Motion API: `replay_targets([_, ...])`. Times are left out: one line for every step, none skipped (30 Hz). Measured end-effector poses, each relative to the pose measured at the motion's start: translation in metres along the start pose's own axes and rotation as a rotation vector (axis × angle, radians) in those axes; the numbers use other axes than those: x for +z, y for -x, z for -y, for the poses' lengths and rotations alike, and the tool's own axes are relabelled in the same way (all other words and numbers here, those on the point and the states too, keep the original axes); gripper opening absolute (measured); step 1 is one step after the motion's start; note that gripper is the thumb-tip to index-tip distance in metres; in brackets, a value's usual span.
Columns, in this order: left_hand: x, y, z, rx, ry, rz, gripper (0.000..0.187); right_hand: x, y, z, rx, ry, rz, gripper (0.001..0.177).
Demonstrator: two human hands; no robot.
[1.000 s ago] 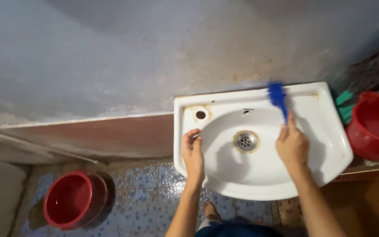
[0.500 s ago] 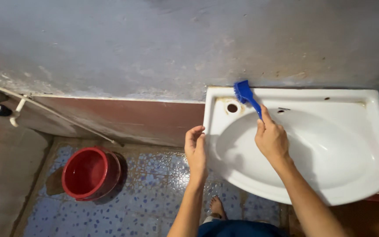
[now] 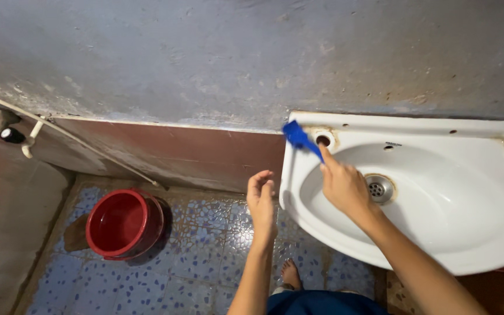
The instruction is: The person scrubs a white wall-mounted sink with a blue brush, repeatedly dipping the brush into a red bucket of water to wet it. They clean the basin, drain, and rim areas while standing barefoot on a tiled floor.
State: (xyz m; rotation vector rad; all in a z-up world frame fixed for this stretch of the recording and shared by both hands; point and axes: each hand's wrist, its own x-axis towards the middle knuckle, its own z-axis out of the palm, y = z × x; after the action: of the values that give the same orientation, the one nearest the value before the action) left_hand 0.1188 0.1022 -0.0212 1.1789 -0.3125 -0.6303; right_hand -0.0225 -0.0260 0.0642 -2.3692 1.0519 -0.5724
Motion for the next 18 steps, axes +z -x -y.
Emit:
replay_targets([0.001, 0.000, 0.001, -0.013, 0.016, 0.013, 0.023, 0.003, -0.010, 0.001, -0.035, 0.019, -0.033, 0.051])
replay_targets([0.004, 0.001, 0.002, -0.025, 0.036, 0.026, 0.023, 0.004, -0.018, 0.000, -0.056, 0.018, -0.086, 0.051])
replay_targets([0.006, 0.001, 0.002, -0.037, 0.055, 0.039, 0.023, 0.004, -0.025, 0.001, -0.077, 0.017, -0.140, 0.051])
replay_targets([0.004, 0.002, 0.000, -0.008, 0.027, 0.038, 0.024, 0.005, -0.028, 0.002, -0.097, 0.011, -0.192, 0.051])
replay_targets([0.002, 0.002, -0.003, 0.021, -0.001, 0.036, 0.024, 0.003, -0.022, 0.003, -0.012, -0.004, -0.089, 0.051])
replay_targets([0.000, 0.002, -0.006, 0.047, -0.030, 0.038, 0.024, -0.002, -0.007, 0.002, 0.075, -0.019, 0.013, 0.051])
replay_targets([-0.004, 0.001, -0.009, 0.040, -0.023, 0.023, 0.025, -0.004, 0.007, 0.003, 0.163, -0.035, 0.116, 0.051])
replay_targets([-0.006, 0.000, -0.011, 0.034, -0.011, 0.011, 0.025, -0.003, 0.017, 0.006, 0.095, -0.009, 0.089, 0.053])
replay_targets([-0.007, -0.002, -0.011, 0.028, 0.000, -0.001, 0.025, -0.001, 0.027, 0.008, 0.028, 0.017, 0.062, 0.055])
replay_targets([-0.006, -0.003, -0.011, 0.019, -0.004, 0.002, 0.025, 0.000, 0.032, 0.010, -0.039, 0.043, 0.039, 0.057])
replay_targets([-0.003, -0.005, -0.009, 0.010, -0.008, 0.005, 0.025, 0.002, 0.024, 0.010, -0.005, 0.045, 0.044, 0.055])
replay_targets([0.000, -0.005, -0.008, 0.002, -0.011, 0.005, 0.024, 0.005, 0.006, 0.008, 0.026, 0.048, 0.052, 0.053])
replay_targets([0.002, -0.005, -0.006, -0.012, -0.002, 0.015, 0.025, 0.006, -0.008, 0.009, 0.058, 0.051, 0.059, 0.052])
replay_targets([0.005, -0.005, -0.006, -0.026, 0.010, 0.024, 0.025, 0.005, -0.017, 0.010, -0.008, 0.085, -0.028, 0.050])
replay_targets([0.006, -0.004, -0.006, -0.039, 0.022, 0.032, 0.025, 0.004, -0.023, 0.013, -0.075, 0.119, -0.114, 0.049])
replay_targets([0.005, -0.003, -0.007, -0.012, 0.019, 0.045, 0.025, 0.004, -0.026, 0.017, -0.142, 0.148, -0.201, 0.048])
replay_targets([0.003, -0.002, -0.008, 0.016, 0.017, 0.058, 0.024, 0.002, -0.020, 0.022, -0.037, 0.123, -0.050, 0.051])
replay_targets([0.001, -0.002, -0.011, 0.042, 0.012, 0.076, 0.024, -0.001, -0.006, 0.026, 0.072, 0.097, 0.098, 0.055])
